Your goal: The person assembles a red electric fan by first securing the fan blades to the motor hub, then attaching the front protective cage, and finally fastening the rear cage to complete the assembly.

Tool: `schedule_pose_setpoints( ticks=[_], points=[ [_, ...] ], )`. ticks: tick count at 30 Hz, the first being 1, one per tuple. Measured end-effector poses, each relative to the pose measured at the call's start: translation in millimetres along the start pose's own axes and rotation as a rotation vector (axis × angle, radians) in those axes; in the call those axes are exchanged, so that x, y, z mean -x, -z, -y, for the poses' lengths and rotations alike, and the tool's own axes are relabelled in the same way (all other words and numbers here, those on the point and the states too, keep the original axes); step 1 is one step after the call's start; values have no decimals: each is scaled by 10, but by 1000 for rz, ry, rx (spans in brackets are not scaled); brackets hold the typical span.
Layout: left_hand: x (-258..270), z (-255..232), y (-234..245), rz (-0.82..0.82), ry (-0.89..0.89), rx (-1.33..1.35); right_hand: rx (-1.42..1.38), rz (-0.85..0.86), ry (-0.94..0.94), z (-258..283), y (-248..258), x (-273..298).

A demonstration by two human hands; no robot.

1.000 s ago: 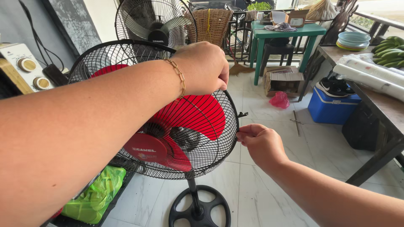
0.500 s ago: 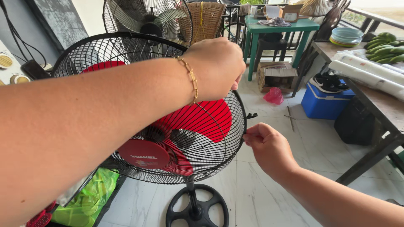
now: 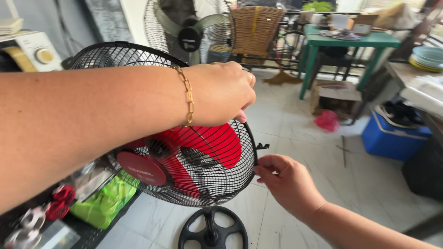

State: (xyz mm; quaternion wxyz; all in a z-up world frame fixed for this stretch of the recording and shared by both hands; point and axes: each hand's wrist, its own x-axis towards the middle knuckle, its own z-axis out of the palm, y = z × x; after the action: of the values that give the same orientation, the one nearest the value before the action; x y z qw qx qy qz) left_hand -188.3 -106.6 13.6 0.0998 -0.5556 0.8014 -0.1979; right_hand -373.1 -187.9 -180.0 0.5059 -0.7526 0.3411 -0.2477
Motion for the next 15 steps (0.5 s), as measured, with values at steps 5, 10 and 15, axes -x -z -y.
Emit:
schedule_pose_setpoints(
  ticks=[5, 10, 15],
  points=[
    [3, -98, -6, 101, 89, -59, 39, 120, 83, -16, 95, -76],
    [-80, -110, -24, 155, 82, -80, 79, 167, 145, -54, 182, -149],
    [-153, -40, -36, 187, 104, -41, 173, 107, 326, -96, 177, -178]
  ],
)
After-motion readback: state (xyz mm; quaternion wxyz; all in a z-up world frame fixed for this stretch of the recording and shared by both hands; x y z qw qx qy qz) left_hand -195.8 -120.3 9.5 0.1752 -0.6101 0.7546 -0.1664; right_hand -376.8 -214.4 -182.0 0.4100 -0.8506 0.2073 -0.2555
